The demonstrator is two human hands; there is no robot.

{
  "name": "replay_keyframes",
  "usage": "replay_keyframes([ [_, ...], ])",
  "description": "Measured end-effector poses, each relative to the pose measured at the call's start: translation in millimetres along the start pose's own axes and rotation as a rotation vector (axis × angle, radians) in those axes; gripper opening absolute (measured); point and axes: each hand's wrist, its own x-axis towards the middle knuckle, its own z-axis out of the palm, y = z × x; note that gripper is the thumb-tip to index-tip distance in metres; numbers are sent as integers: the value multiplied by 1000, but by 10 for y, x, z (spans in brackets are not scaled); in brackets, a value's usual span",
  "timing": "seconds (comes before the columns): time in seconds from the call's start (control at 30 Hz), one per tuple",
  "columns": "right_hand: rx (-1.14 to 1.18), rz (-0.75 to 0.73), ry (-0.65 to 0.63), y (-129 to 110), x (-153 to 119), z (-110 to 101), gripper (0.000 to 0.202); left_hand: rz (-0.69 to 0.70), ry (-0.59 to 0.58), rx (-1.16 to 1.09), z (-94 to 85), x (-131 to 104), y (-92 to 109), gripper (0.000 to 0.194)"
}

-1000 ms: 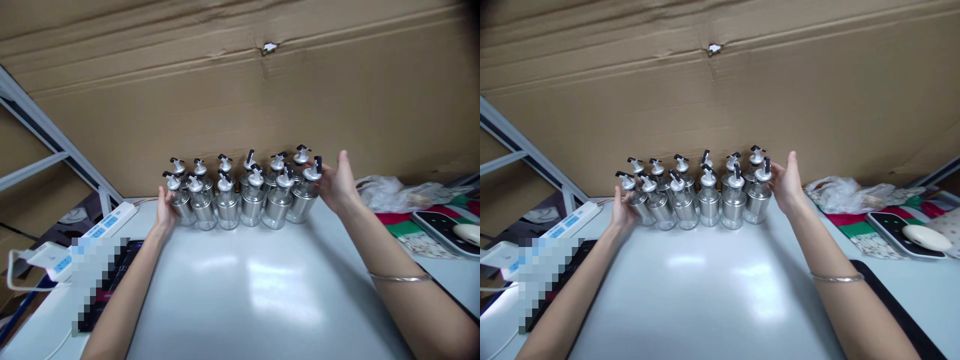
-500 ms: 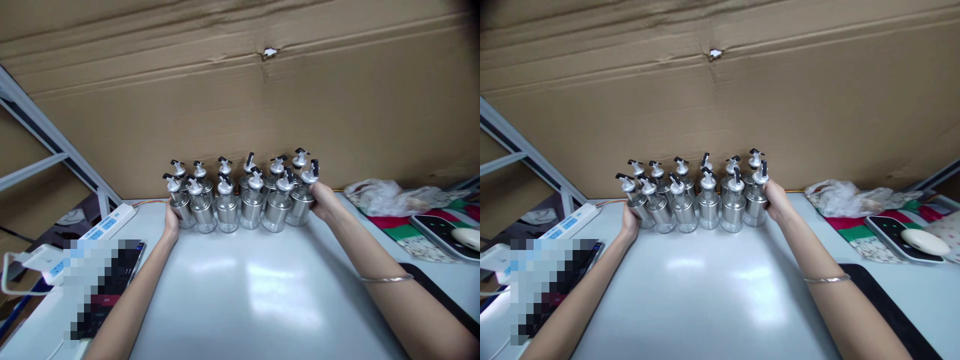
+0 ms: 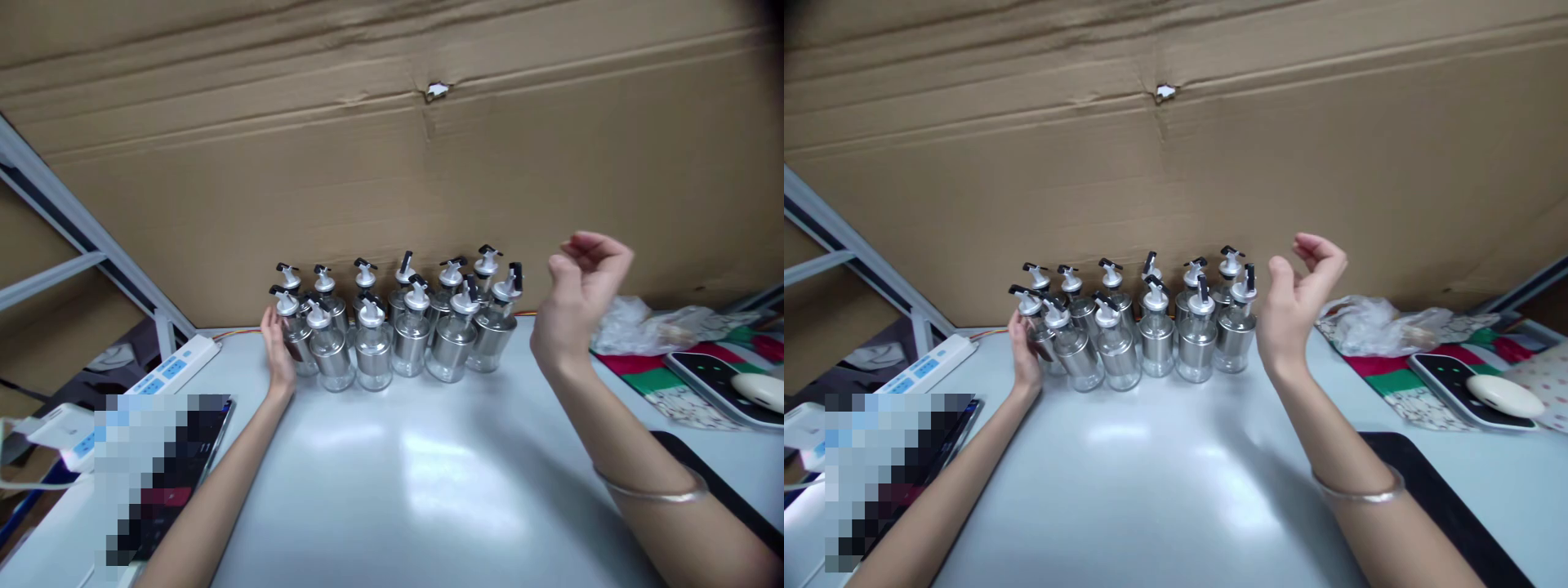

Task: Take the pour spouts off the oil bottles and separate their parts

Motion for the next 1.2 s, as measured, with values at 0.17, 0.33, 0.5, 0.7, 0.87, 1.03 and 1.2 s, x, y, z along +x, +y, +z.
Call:
replay_keyframes([
  [0.17,53,-24,-684,-570,-352,156,6,442,-155,275,15,-130,127,100],
  [0.33,0,57,-1202,-620,-669,257,15,602,-220,467,-18,-174,39,113],
  [0.5,-52,225,-1524,-372,-904,342,38,673,-160,587,12,-200,-10,112],
  [0.7,-64,334,-1524,-111,-990,400,44,750,-138,648,35,-223,-41,115],
  [0.87,-49,392,-1409,64,-995,430,32,774,-144,657,26,-223,-67,115],
  [1.03,-101,406,-1496,76,-872,385,30,735,-145,626,4,-204,-111,123],
  [1.2,-45,601,-1859,99,-568,228,37,709,-133,563,7,-217,-115,114],
])
